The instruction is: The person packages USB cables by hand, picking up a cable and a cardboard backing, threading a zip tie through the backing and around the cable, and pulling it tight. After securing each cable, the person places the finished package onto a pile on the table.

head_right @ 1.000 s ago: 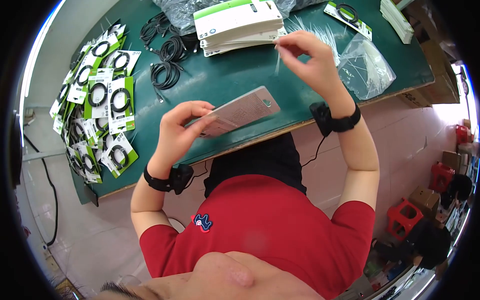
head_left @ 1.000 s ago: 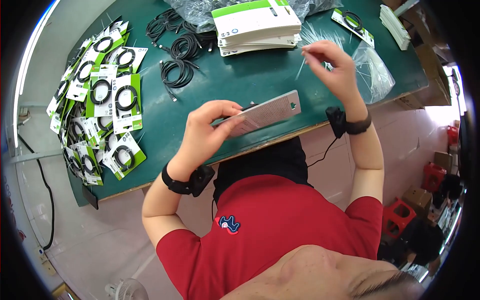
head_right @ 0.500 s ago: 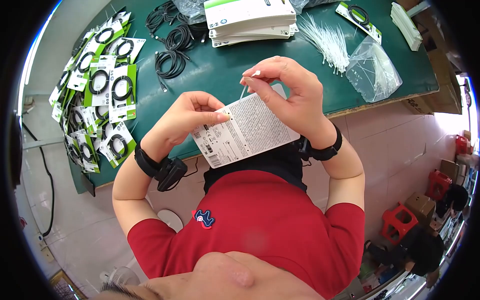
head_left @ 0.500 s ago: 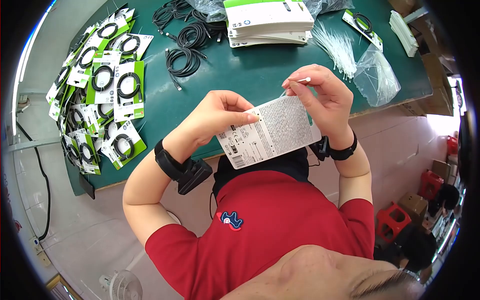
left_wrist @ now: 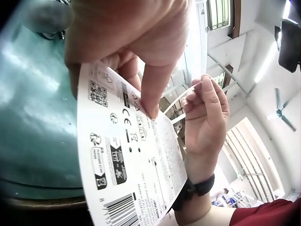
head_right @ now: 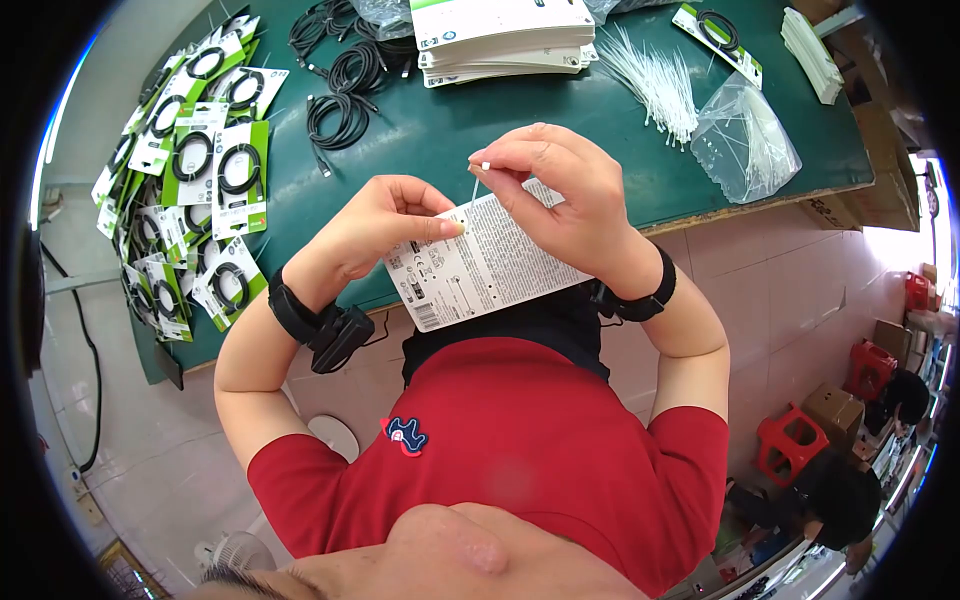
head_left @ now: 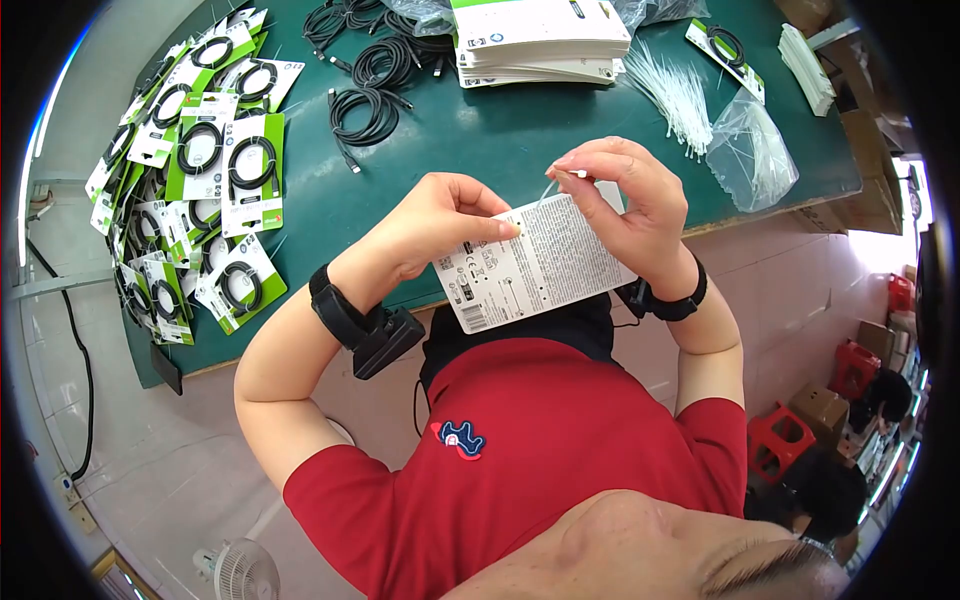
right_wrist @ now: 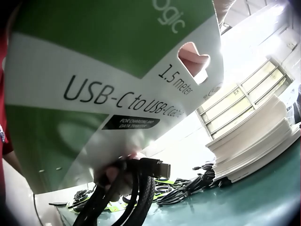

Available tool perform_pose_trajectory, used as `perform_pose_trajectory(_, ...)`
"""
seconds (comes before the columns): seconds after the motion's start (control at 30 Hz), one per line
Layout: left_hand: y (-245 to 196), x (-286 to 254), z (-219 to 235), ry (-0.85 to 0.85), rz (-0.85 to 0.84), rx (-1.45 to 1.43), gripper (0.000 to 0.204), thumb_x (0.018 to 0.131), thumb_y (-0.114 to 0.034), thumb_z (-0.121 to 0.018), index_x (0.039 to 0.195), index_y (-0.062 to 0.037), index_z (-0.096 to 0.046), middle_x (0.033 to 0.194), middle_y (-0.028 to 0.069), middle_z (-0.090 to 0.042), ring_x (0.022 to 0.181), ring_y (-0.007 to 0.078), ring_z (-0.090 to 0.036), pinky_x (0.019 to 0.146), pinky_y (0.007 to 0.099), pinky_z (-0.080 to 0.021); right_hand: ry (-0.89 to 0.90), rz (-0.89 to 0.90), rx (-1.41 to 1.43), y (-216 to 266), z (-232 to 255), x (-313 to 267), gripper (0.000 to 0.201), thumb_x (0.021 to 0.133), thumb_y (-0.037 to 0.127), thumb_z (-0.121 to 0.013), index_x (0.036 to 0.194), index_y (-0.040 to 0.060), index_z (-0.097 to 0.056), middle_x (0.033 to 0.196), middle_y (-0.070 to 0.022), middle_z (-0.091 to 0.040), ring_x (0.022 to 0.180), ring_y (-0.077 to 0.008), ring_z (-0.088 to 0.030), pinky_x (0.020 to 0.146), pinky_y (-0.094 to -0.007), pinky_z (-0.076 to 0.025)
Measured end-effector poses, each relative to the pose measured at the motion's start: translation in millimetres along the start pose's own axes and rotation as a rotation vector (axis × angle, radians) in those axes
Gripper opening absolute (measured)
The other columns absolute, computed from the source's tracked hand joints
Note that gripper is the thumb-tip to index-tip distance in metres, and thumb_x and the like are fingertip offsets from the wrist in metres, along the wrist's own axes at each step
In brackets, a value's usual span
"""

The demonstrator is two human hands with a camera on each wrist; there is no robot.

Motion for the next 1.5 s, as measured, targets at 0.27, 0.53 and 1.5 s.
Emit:
perform_pose_trajectory(0.27, 1, 1, 1, -0.015, -0.026, 0.005, 0.020, 0.082, -0.005, -0.079, 0.097, 0.0047, -0.070, 0.089, 0.0135, -0.074, 0.077, 0.0157, -0.072, 0.069, 0.0275, -0.057, 0.049, 0.028, -0.013, 1, -5, 1, 0.026, 0.084, -0.010, -0.070, 0.108, -0.0009, -0.067, 0.093, -0.0103, -0.072, 0.082, -0.0162, -0.069, 0.069, -0.0248, -0.056)
perform_pose_trajectory(0.53, 6, 0, -1, -0.001, -0.021, 0.010, 0.022, 0.082, -0.007, -0.081, 0.097, 0.0042, -0.070, 0.089, 0.0120, -0.073, 0.078, 0.0146, -0.071, 0.069, 0.0269, -0.057, 0.247, -0.345, 0.163, -10, -32, -16, 0.025, 0.086, -0.003, -0.070, 0.111, 0.0025, -0.070, 0.087, -0.0048, -0.071, 0.073, -0.0120, -0.066, 0.061, -0.0230, -0.052)
perform_pose_trajectory(1.5, 17, -8, -9, -0.100, -0.079, 0.094, 0.028, 0.077, -0.011, -0.085, 0.095, 0.0055, -0.071, 0.085, 0.0124, -0.073, 0.076, 0.0145, -0.071, 0.067, 0.0259, -0.057, 0.296, 0.026, -0.126, 8, -37, -32, 0.017, 0.078, 0.004, -0.077, 0.094, 0.0060, -0.073, 0.085, -0.0057, -0.065, 0.073, -0.0222, -0.061, 0.060, -0.0326, -0.047)
Point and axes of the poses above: each hand's wrist, its own x-axis towards the middle knuckle, its own z-axis out of the back of the hand, y = z × x, the point moved 7 cm from there along x, towards the middle knuckle
